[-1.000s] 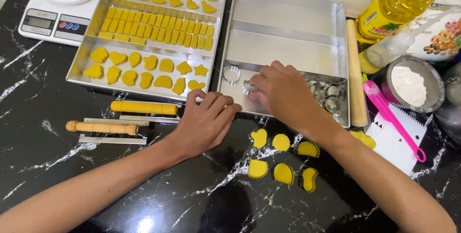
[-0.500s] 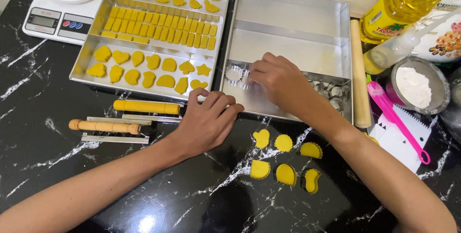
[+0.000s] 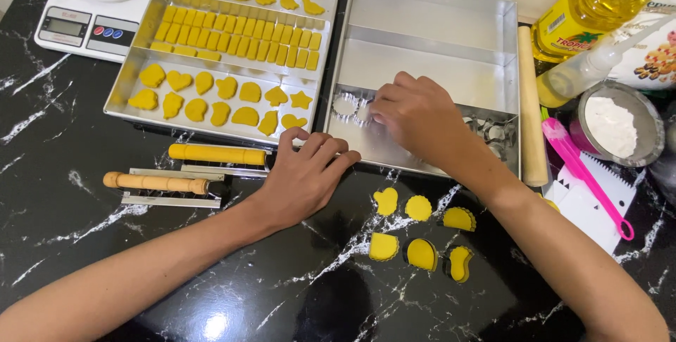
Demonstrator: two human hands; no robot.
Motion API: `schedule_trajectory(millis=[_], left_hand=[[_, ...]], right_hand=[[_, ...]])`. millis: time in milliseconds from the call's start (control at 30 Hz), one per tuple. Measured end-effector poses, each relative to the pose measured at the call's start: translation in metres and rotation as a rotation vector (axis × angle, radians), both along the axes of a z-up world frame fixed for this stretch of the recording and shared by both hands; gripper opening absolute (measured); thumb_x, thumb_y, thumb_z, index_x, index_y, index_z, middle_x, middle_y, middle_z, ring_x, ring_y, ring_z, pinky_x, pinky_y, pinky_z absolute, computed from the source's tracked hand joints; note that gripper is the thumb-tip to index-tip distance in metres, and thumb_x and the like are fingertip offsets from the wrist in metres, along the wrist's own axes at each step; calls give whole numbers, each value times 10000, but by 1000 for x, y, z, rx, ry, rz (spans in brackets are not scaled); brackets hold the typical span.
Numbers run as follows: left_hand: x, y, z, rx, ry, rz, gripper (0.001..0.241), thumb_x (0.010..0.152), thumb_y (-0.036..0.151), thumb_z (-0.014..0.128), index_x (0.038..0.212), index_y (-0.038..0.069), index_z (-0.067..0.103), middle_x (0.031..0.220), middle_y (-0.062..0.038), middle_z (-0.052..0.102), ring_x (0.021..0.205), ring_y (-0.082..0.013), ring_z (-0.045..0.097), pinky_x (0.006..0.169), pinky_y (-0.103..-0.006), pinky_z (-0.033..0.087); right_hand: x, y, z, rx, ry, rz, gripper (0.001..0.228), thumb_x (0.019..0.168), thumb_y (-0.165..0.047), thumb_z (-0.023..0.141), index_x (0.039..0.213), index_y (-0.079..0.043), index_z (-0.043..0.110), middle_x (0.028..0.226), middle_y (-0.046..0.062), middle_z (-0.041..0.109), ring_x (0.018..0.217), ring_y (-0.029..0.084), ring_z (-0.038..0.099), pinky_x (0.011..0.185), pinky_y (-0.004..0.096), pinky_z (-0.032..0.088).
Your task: Cutting and shaping dough into various cookie shapes using plastic molds and a scraper on a kitchen workspace.
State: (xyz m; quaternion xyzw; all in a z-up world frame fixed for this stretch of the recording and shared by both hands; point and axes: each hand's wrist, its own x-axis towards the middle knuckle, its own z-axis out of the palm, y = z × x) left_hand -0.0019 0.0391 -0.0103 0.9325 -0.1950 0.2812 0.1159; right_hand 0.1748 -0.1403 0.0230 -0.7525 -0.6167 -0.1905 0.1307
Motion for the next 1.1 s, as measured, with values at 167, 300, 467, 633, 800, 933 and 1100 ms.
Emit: schedule_trajectory(millis=[167, 300, 467, 633, 800, 933, 1100], left_hand=[[0, 2, 0, 9, -1, -3, 357, 856, 52, 706, 1208, 99, 672, 1122, -39, 632, 1062, -210, 590, 984, -462, 361], [1, 2, -4, 2, -7, -2, 343, 869, 55, 715, 1206, 109, 672, 1120, -30, 632, 1058, -204, 595, 989, -459, 363], [1, -1, 4, -1, -20, -6, 319, 877, 93, 735, 1191, 102, 676, 1115, -43, 626, 1066, -214, 597, 970, -462, 362], [0, -4, 9, -36, -40, -41, 285, 899, 125, 738, 1176, 100, 676, 1118, -40, 629, 1076, -215, 602, 961, -461, 362], [-1, -5, 9, -92, -60, -152, 215, 950, 157, 728, 1153, 106, 680, 1078, -9, 652, 1044, -206, 610, 967, -451, 361], [0, -6, 11, -87, -51, -134, 199, 940, 154, 723, 1130, 109, 686, 1057, -17, 649, 1037, -206, 614, 965, -454, 357], [0, -5, 9, -126, -55, -114, 190, 943, 140, 714, 1127, 105, 682, 1058, -26, 648, 1034, -209, 615, 964, -449, 356]], right_hand=[[-4, 2, -3, 21, -63, -13, 93, 788, -107, 737, 869, -119, 782, 909, -18, 705, 890, 184, 619, 739, 323, 501], [-7, 1, -3, 44, -39, -20, 95, 788, -107, 731, 876, -106, 766, 926, -8, 704, 910, 189, 628, 744, 336, 506], [-23, -17, 27, -17, 89, -37, 136, 849, -138, 712, 972, -94, 748, 985, 6, 706, 938, 219, 635, 777, 364, 508], [-56, -53, 57, -121, 277, 1, 136, 900, -204, 705, 972, -94, 738, 991, 33, 703, 960, 257, 636, 811, 414, 497], [-93, -76, 62, -310, 599, 114, 362, 785, -305, 801, 1046, -73, 704, 979, 56, 671, 957, 267, 612, 833, 419, 450], [-113, -77, 48, -478, 634, 55, 530, 739, -333, 831, 1185, -102, 664, 1065, 60, 628, 989, 280, 570, 831, 432, 422], [-115, -76, 28, -410, 570, 200, 512, 777, -244, 801, 1234, -88, 629, 1087, 81, 599, 1063, 275, 557, 900, 434, 425]])
